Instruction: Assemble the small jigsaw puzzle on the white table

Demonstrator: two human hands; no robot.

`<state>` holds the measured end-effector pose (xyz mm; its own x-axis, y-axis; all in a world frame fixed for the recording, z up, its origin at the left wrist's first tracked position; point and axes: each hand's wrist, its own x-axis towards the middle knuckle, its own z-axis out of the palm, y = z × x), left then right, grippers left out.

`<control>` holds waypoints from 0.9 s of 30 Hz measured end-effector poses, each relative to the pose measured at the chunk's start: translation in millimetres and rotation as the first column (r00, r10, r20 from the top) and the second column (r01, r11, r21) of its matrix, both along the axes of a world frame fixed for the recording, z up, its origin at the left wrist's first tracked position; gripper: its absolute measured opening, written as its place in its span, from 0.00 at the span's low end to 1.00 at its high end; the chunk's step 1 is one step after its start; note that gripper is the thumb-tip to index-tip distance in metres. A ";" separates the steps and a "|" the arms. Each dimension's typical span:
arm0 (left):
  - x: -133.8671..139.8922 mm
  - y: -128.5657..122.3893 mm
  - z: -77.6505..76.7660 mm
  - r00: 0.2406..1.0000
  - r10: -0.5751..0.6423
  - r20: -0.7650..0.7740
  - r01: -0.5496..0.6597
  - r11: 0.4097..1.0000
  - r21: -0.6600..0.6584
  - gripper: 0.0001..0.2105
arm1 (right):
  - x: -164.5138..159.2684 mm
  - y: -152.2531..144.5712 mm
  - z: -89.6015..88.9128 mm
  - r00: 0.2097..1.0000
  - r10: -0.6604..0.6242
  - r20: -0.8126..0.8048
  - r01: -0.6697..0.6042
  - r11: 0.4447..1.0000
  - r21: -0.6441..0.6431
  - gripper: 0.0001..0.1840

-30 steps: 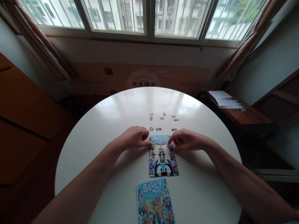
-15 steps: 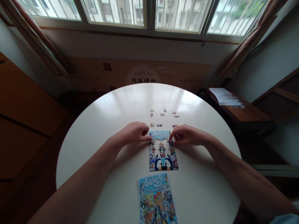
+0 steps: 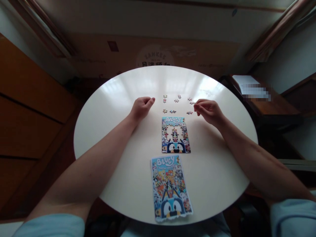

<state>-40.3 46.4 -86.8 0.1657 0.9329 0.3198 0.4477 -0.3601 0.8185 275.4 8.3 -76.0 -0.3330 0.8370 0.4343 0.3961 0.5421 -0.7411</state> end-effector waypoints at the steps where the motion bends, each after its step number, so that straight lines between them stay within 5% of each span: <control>1: 0.1 1.3 -0.5 0.997 0.030 0.065 -0.028 0.999 -0.030 0.21 | -0.5 0.6 -0.7 0.999 -0.032 -0.028 0.033 0.999 0.019 0.34; 5: 3.4 5.7 -0.3 0.963 0.163 0.216 -0.113 0.967 -0.227 0.19 | -3.9 2.6 -4.2 0.973 -0.141 -0.181 0.141 0.990 -0.011 0.36; 11: 12.0 13.7 2.6 0.941 0.313 0.132 -0.247 0.897 -0.366 0.11 | -12.2 3.5 -8.3 0.916 -0.226 -0.331 0.189 0.972 -0.142 0.29; 20: 6.3 12.8 8.8 0.936 0.342 0.078 -0.302 0.899 -0.317 0.13 | 2.6 11.3 2.9 0.862 -0.369 -0.349 0.322 0.928 -0.186 0.21; 27: -1.6 11.0 -1.7 0.949 0.306 0.073 -0.285 0.935 -0.213 0.16 | 23.4 38.0 21.6 0.932 -0.357 -0.066 0.325 0.901 -0.287 0.20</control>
<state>-41.9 57.3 -88.5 -0.1514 0.9805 0.1255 0.4185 -0.0514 0.9067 298.8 46.3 -54.4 0.0317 0.9800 0.1963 0.4254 0.1645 -0.8899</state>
